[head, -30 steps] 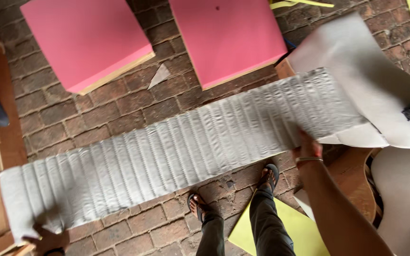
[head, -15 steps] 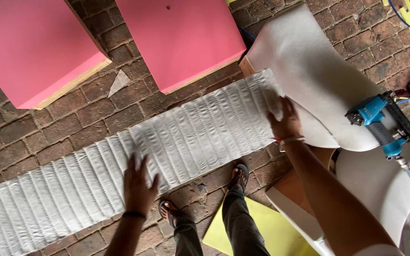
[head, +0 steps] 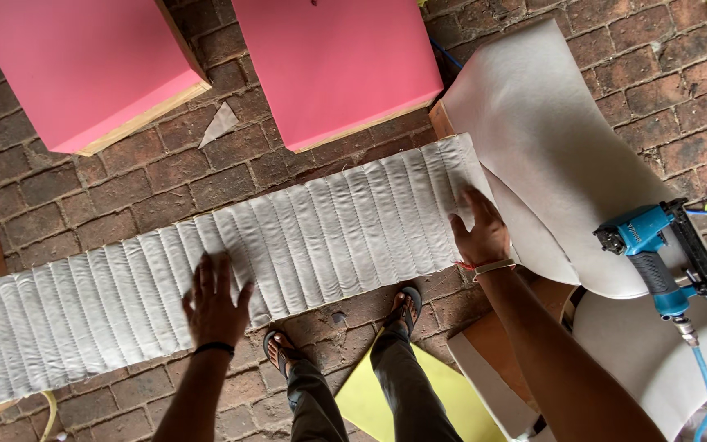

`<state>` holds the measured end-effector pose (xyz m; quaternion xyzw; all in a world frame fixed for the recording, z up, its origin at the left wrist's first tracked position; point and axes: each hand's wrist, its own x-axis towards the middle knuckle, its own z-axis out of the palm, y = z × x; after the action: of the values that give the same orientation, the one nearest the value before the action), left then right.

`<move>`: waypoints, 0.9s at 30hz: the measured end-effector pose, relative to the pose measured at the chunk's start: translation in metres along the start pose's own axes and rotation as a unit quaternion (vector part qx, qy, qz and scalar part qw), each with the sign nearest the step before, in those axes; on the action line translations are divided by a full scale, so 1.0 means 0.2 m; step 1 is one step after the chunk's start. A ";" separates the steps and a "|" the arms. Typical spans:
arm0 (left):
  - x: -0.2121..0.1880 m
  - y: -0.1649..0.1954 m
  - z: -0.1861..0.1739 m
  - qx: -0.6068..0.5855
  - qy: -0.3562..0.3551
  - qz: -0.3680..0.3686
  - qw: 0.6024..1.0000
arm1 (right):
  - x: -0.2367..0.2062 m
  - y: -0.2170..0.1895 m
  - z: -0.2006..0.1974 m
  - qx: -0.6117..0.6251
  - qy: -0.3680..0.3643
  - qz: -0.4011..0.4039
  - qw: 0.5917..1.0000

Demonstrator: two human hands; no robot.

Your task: The person staples fabric onto a tufted cushion, then moves to a wooden frame where they attach a long strip of quilted foam using a pneumatic staple gun. They handle pink foam blocks, a wooden frame, and various fabric pieces while working in a cluttered workshop.

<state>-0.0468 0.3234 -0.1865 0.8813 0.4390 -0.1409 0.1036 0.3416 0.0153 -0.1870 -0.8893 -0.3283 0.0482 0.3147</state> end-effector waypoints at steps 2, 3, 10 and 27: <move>0.01 -0.03 -0.01 0.010 -0.017 -0.022 1.000 | 0.02 0.01 0.01 0.002 -0.020 0.048 0.999; 0.01 -0.05 -0.02 0.008 -0.017 -0.029 0.999 | 0.02 0.02 0.01 0.003 -0.029 0.074 0.997; 0.02 -0.14 -0.09 0.000 -0.075 -0.104 0.992 | 0.04 0.03 -0.01 0.035 -0.002 0.017 0.999; 0.58 0.81 -0.37 -0.074 -0.012 0.098 0.992 | 0.27 0.16 -0.14 0.448 -0.197 0.345 0.801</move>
<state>0.1619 0.3355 -0.1460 0.9083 0.3580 -0.1079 0.1878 0.4096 0.0159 -0.1772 -0.6754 0.0031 0.4696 0.5686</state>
